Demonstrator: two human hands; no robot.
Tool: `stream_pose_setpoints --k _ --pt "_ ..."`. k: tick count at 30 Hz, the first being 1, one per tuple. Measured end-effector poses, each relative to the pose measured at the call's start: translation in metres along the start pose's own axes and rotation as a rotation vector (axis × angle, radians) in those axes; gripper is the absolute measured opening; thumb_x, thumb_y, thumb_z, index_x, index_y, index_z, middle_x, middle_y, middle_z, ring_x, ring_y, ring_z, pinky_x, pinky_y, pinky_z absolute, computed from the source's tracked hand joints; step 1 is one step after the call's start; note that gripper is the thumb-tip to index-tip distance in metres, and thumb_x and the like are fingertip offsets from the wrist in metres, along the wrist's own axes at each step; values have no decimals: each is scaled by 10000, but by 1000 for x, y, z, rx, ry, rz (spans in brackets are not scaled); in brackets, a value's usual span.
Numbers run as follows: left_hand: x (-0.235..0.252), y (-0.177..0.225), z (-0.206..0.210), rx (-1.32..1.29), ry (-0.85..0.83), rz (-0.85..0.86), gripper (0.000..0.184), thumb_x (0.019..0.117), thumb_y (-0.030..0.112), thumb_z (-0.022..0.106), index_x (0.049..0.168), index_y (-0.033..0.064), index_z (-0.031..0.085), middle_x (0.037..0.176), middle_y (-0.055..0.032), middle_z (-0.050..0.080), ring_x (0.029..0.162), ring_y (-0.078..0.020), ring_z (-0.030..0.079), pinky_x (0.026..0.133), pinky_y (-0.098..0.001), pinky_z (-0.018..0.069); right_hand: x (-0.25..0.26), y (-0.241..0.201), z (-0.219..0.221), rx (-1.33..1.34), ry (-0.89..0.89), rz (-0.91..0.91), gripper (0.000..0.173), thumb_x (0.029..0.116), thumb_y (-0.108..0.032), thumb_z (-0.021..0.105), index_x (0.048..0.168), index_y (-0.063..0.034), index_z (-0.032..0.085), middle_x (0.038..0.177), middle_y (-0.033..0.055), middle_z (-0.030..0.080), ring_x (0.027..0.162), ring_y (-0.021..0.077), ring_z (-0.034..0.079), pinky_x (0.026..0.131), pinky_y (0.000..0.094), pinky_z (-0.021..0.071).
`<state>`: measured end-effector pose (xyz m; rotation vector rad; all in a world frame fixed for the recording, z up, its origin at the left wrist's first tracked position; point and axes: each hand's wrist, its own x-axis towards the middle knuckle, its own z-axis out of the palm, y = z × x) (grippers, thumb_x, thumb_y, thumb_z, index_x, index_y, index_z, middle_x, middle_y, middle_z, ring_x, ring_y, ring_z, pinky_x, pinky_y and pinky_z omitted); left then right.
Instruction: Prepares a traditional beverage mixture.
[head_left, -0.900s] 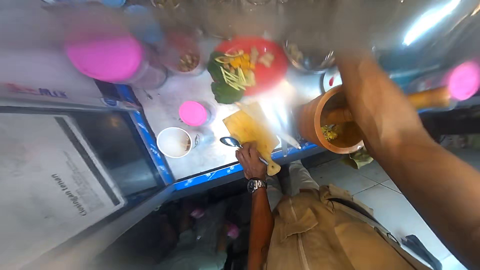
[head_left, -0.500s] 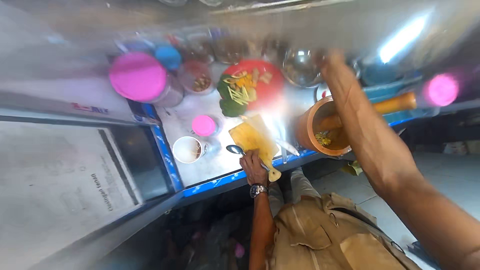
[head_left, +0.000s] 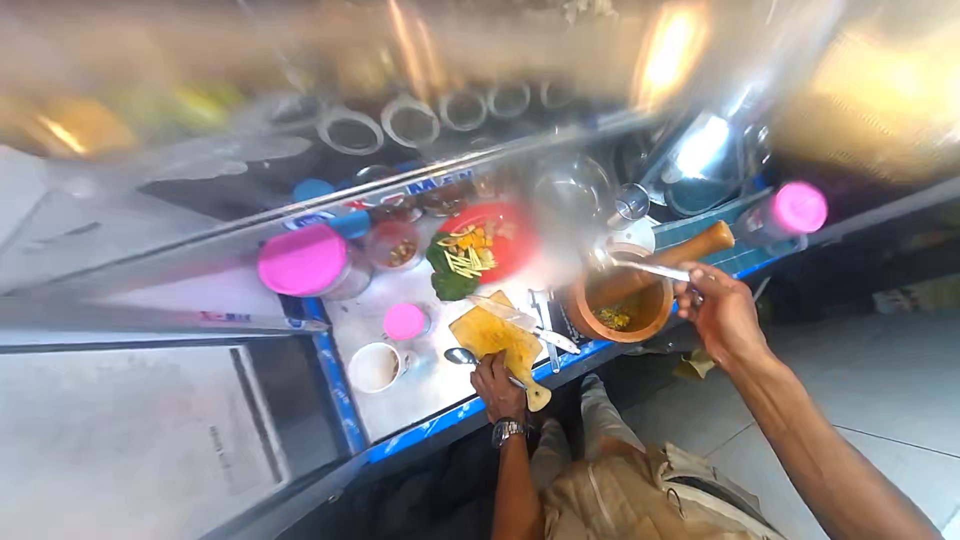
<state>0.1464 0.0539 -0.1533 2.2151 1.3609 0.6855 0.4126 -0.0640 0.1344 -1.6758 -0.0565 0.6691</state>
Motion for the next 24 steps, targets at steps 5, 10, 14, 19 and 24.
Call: stream_pose_setpoints --k 5,10,14,19,24 --pt "-2 0 0 3 2 6 344 936 6 480 1216 10 679 1251 -288 618 1204 -499 561 1086 -641 353 -19 39 -35 -207 30 -27 264 1088 -77 405 1186 21 630 824 54 680 615 118 646 593 284 584" --pt "-1 -1 -1 13 11 23 346 935 16 474 1215 3 676 1252 -294 614 1206 -509 555 1084 -637 352 -18 63 -46 -226 54 -4 270 1089 -71 397 1188 32 626 836 55 685 633 123 661 600 284 591" --pt "-1 -2 0 23 8 21 338 953 31 465 1217 2 675 1250 -289 615 1205 -497 560 1079 -625 364 -17 63 -49 -181 63 7 269 1089 -63 394 1181 32 628 817 54 684 622 121 655 591 278 586" --pt "-2 -2 0 24 12 13 337 955 26 464 1218 0 672 1247 -284 616 1203 -499 555 1079 -619 360 -15 64 -50 -146 70 59 266 1095 -67 400 1174 34 633 792 50 678 603 121 651 565 270 579" --pt "-3 -3 1 31 19 16 341 949 29 464 1216 9 675 1241 -280 618 1189 -490 565 1076 -616 364 -13 63 -50 -71 85 117 262 1097 -71 400 1159 38 630 776 46 668 592 115 639 560 263 572"
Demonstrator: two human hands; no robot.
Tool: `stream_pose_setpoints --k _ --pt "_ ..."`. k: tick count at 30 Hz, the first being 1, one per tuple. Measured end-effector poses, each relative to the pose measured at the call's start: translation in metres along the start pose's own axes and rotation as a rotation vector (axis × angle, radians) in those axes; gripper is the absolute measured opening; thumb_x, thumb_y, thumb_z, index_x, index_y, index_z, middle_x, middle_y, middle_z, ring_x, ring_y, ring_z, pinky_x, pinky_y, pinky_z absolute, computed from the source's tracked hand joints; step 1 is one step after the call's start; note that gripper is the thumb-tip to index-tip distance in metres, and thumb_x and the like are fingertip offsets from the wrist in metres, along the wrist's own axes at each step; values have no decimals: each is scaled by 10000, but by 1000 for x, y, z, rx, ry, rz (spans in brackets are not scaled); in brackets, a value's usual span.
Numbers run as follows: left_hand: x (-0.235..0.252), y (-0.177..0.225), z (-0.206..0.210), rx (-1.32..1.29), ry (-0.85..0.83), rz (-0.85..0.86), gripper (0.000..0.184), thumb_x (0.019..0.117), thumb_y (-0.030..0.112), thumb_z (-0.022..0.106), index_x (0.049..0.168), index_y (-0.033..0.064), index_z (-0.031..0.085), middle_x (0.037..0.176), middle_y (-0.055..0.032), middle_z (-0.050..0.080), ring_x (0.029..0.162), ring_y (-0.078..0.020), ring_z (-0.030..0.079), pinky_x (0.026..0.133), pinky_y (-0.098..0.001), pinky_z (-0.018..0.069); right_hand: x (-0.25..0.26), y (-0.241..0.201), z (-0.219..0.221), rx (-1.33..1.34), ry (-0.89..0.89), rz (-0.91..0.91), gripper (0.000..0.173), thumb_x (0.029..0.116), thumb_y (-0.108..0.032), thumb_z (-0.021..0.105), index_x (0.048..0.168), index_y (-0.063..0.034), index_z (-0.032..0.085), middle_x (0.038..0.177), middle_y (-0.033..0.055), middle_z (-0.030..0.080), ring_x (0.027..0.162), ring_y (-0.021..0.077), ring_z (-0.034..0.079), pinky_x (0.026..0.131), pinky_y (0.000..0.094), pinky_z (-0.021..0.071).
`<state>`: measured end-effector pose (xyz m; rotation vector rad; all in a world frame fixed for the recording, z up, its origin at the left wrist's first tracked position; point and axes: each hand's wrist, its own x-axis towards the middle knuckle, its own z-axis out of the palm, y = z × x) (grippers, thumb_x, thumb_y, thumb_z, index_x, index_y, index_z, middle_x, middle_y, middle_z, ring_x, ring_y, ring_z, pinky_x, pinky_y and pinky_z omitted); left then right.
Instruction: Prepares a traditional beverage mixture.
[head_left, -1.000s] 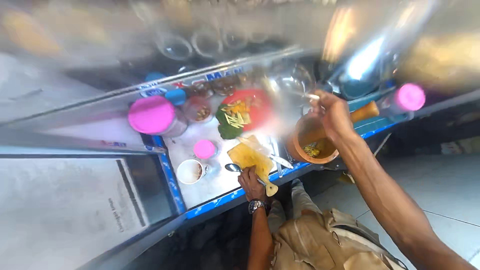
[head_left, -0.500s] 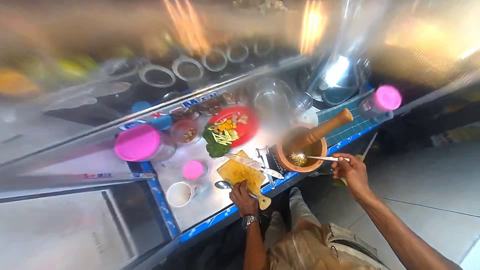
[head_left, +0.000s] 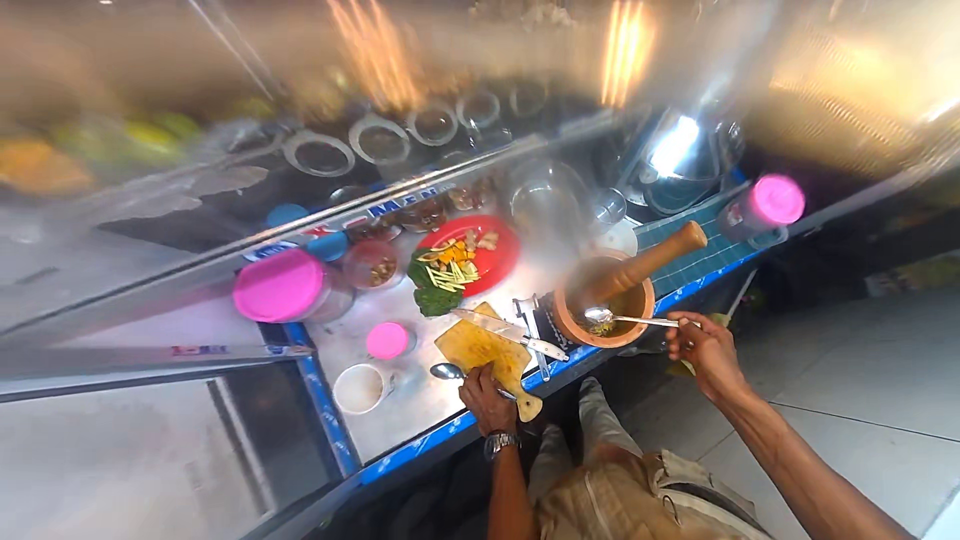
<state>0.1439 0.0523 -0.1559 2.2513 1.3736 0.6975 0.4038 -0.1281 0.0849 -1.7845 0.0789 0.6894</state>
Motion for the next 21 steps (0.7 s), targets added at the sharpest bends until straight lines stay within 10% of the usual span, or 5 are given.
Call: stream_pose_setpoints --k 11,21 --pt "0 4 -3 -13 -29 -33 344 951 32 472 1216 30 691 1239 -266 629 1175 -489 571 1069 -630 372 -20 -67 85 303 -76 8 291 1112 -163 388 1226 -38 624 914 39 714 638 77 625 598 215 542" --pt "0 6 -6 -33 4 -33 358 898 -15 507 1194 24 705 1204 -264 657 1122 -496 615 1047 -681 371 171 -120 286 133 -105 -242 320 1060 -96 490 1348 44 486 1068 164 638 801 194 677 715 331 605"
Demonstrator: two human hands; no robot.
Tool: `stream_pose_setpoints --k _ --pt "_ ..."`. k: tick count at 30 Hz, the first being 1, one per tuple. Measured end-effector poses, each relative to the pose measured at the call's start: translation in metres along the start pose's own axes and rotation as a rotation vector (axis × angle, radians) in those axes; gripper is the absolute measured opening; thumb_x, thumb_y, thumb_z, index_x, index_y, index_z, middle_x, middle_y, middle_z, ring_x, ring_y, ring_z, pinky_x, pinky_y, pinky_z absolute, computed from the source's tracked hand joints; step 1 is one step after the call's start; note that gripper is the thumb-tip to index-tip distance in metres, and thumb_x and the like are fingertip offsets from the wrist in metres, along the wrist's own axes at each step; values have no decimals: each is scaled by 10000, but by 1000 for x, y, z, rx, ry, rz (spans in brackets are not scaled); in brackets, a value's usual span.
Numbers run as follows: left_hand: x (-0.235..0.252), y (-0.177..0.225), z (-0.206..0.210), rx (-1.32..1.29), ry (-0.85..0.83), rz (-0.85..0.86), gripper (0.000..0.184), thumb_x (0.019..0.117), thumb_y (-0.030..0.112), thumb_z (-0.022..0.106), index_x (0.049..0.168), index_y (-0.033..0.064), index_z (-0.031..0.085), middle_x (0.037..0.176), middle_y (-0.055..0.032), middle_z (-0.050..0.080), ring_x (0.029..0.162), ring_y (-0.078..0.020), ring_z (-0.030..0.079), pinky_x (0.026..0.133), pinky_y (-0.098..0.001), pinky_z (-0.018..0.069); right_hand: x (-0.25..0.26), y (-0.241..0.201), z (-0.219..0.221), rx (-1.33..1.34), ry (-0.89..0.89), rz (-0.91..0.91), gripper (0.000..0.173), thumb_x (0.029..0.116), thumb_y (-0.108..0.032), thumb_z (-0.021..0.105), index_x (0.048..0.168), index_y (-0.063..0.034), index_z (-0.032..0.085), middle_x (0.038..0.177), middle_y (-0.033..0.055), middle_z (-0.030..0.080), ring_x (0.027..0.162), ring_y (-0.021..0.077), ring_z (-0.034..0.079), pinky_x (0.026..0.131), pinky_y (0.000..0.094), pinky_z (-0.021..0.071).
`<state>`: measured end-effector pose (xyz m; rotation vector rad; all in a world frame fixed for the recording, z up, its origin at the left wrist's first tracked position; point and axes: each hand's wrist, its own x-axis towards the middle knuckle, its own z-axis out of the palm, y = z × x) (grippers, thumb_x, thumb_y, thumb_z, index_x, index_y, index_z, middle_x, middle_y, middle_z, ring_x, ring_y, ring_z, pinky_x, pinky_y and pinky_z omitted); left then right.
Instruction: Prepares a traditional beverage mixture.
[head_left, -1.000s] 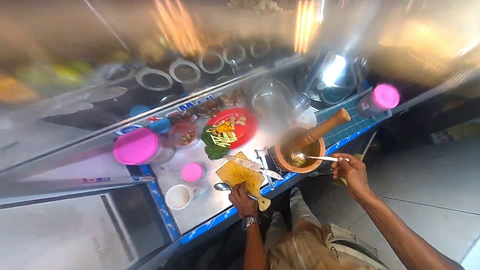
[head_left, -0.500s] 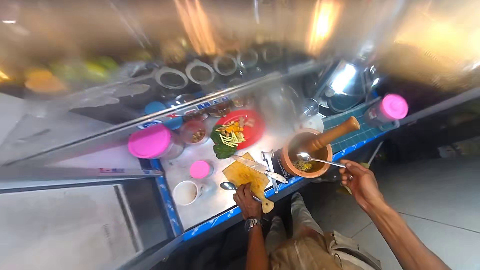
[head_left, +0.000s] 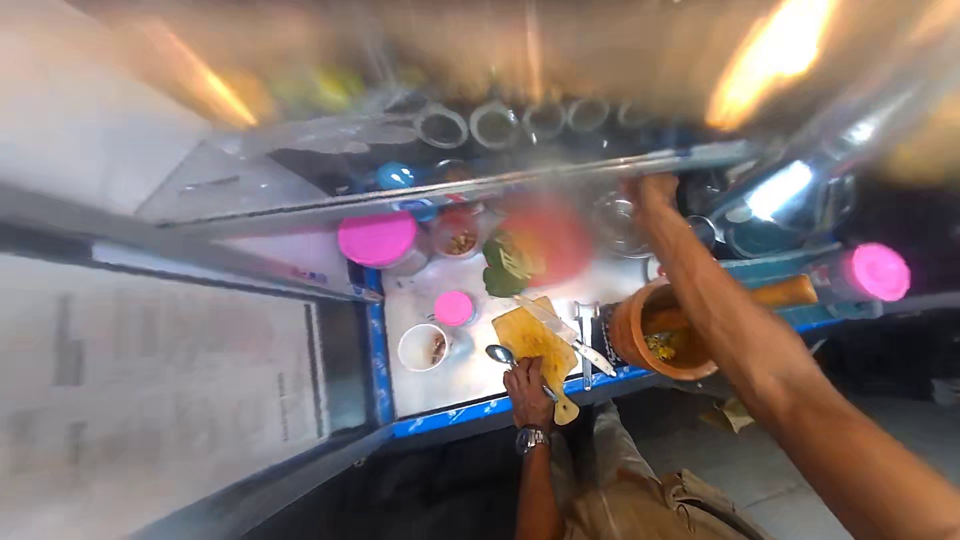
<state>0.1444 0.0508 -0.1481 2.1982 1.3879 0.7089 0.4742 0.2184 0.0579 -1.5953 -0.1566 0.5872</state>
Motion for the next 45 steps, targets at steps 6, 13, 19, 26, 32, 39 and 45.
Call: stream_pose_setpoints --k 6,13,19,26,32,39,45 --pt "-2 1 2 -19 -9 -38 363 870 -32 556 1182 41 725 1207 -238 678 1122 -485 634 1044 -702 380 34 13 2 -22 -177 15 329 1090 -198 454 1376 -41 492 1117 124 650 877 189 671 744 345 591" --pt "-3 3 5 -1 15 -55 376 863 -34 573 1187 72 732 1213 -209 683 1111 -459 646 1053 -691 377 -46 30 38 -420 -403 21 275 1046 -116 527 1289 -4 589 1073 113 674 756 144 662 678 313 575" --pt "-5 4 6 35 60 -46 383 851 -27 575 1174 100 736 1195 -190 687 1103 -435 652 1046 -662 396 -39 65 65 -630 -645 15 257 1023 -86 578 1260 -3 633 1057 137 698 795 170 683 703 338 582" --pt "-6 4 8 89 81 -37 374 854 8 586 1173 127 741 1192 -157 696 1089 -401 664 1046 -641 401 -19 101 93 -1160 -783 -350 256 1010 -154 592 1215 -52 707 1132 153 728 1054 304 698 941 540 542" --pt "-5 4 7 96 88 -42 378 856 10 582 1179 130 736 1195 -159 694 1099 -399 664 1043 -641 405 4 127 111 -1559 -827 -474 317 1028 -251 559 1267 -76 674 1228 219 684 1204 437 618 968 648 487" --pt "-6 5 6 105 95 -47 380 836 13 607 1168 136 745 1200 -140 700 1100 -381 668 1044 -633 410 8 134 114 -1436 -826 -458 273 1017 -209 584 1220 -65 696 1177 210 707 1132 423 659 954 655 493" --pt "-6 4 6 97 91 -46 406 814 0 642 1179 145 744 1206 -140 701 1120 -376 668 1048 -638 416 3 133 110 -1340 -797 -472 272 989 -217 627 1195 -66 720 1125 197 720 1084 413 674 926 662 507"
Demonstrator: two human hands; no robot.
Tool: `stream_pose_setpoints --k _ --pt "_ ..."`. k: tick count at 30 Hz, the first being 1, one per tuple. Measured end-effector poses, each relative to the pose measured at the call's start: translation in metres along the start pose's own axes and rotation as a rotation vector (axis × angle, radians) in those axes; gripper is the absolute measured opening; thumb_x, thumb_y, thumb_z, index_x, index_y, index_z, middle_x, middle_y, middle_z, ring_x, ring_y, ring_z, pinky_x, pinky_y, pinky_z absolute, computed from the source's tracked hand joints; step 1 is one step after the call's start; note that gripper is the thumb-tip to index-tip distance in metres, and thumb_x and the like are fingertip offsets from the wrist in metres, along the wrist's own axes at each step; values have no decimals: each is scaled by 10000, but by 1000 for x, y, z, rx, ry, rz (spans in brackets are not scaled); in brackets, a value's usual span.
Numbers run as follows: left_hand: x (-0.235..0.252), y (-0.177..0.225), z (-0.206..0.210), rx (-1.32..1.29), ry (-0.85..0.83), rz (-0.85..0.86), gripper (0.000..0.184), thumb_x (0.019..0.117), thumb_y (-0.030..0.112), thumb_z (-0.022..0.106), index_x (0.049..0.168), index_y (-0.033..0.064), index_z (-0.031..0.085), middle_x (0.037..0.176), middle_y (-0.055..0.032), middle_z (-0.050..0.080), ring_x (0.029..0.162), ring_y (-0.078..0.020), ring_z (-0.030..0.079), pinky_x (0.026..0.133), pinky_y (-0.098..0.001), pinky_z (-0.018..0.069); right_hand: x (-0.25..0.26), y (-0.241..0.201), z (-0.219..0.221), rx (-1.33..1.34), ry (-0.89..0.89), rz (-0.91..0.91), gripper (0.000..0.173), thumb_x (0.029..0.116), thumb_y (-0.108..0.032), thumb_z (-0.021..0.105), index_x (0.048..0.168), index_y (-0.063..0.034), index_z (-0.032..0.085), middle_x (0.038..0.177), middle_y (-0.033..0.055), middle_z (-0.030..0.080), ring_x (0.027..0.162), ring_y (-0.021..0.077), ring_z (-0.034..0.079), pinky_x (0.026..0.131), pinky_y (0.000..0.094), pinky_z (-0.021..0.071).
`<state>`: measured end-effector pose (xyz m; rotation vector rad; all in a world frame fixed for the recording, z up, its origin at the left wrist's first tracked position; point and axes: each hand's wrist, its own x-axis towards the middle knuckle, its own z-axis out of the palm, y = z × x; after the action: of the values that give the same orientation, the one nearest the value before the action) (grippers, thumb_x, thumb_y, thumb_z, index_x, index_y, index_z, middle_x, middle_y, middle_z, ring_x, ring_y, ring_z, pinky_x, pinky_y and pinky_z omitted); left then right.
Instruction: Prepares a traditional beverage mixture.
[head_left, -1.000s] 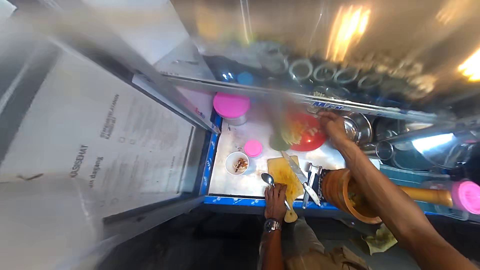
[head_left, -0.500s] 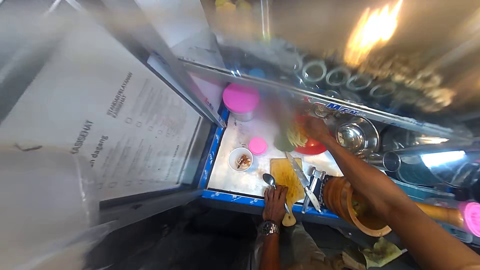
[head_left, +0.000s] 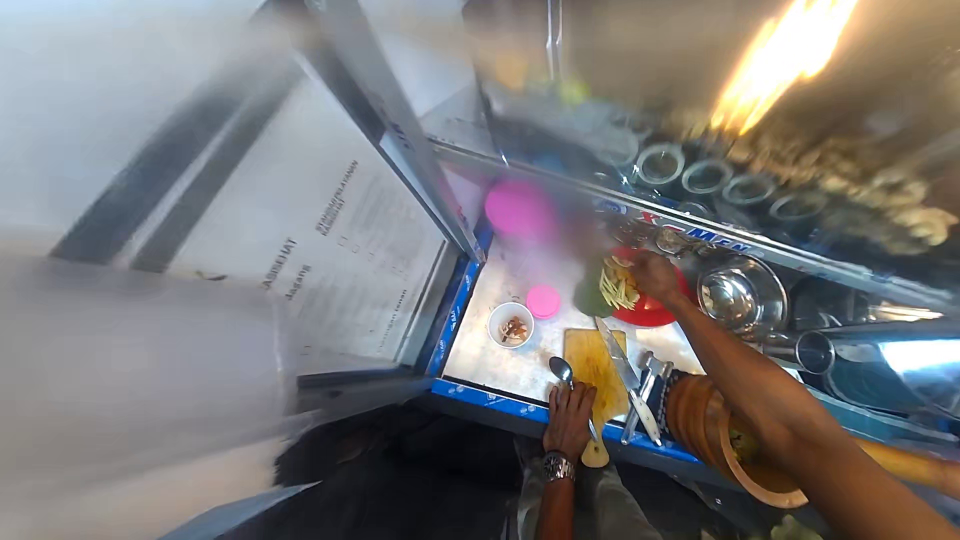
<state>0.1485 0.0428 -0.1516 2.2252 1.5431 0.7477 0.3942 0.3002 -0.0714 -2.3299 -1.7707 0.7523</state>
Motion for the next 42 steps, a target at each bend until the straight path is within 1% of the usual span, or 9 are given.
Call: stream_pose_setpoints --k 5,12,16,21,25,28,31,37,42 --pt "-1 -4 -2 -9 -15 15 445 786 -12 666 1196 150 734 1209 -125 694 1135 -367 657 1058 -629 417 -16 -1 -4 -13 106 -65 255 986 -213 660 1174 -51 716 1118 215 701 1052 431 664 895 669 510" --pt "1 -4 -16 -143 -39 47 429 834 -48 649 1217 126 732 1213 -149 694 1168 -398 639 1082 -635 411 -95 -43 -51 -76 37 -109 359 1010 -284 593 1268 -53 686 1250 172 683 1212 345 623 1058 547 469" --pt "4 10 -42 -280 -19 89 387 848 -22 652 1208 97 733 1162 -160 705 1147 -378 642 1058 -540 473 -153 -58 -58 20 122 -291 321 987 -237 634 1217 -27 711 1204 201 691 1155 390 640 1007 594 491" --pt "10 60 -90 -684 187 -160 341 1061 120 406 1252 -43 638 1155 -208 690 1076 -296 676 991 -434 534 -241 -65 -56 162 196 -374 264 935 -215 690 1120 -34 743 1055 198 704 1004 414 653 878 643 502" --pt "23 78 -146 -985 151 -516 377 1086 228 415 1298 -32 586 1061 -148 677 920 -183 657 854 -384 552 -291 -71 -52 153 232 -435 265 920 -280 672 1076 -86 766 1005 120 723 960 348 665 835 588 524" --pt "24 79 -177 -1096 87 -510 405 1085 215 385 1352 -40 552 1018 -103 669 882 -117 633 823 -315 548 -321 -78 -55 81 247 -491 270 945 -303 651 1086 -103 764 1029 96 730 970 315 670 837 530 531" --pt "25 74 -185 -1103 77 -440 366 1082 203 372 1276 3 609 818 22 577 710 -41 529 696 -241 479 -332 -83 -51 -6 293 -572 254 969 -314 619 1078 -132 760 1017 67 736 961 277 674 810 468 525" --pt "15 77 -189 -1087 52 -370 268 1044 145 528 1221 15 681 945 -25 711 855 -65 657 812 -263 549 -342 -83 -40 -29 292 -599 235 969 -299 633 1067 -128 760 1001 55 741 951 279 680 792 471 535" --pt "9 80 -186 -985 80 -382 265 1057 128 506 1175 17 716 987 -36 738 883 -56 673 835 -256 550 -347 -84 -31 -76 316 -607 233 977 -285 613 1070 -127 756 996 57 741 947 286 681 764 464 531"
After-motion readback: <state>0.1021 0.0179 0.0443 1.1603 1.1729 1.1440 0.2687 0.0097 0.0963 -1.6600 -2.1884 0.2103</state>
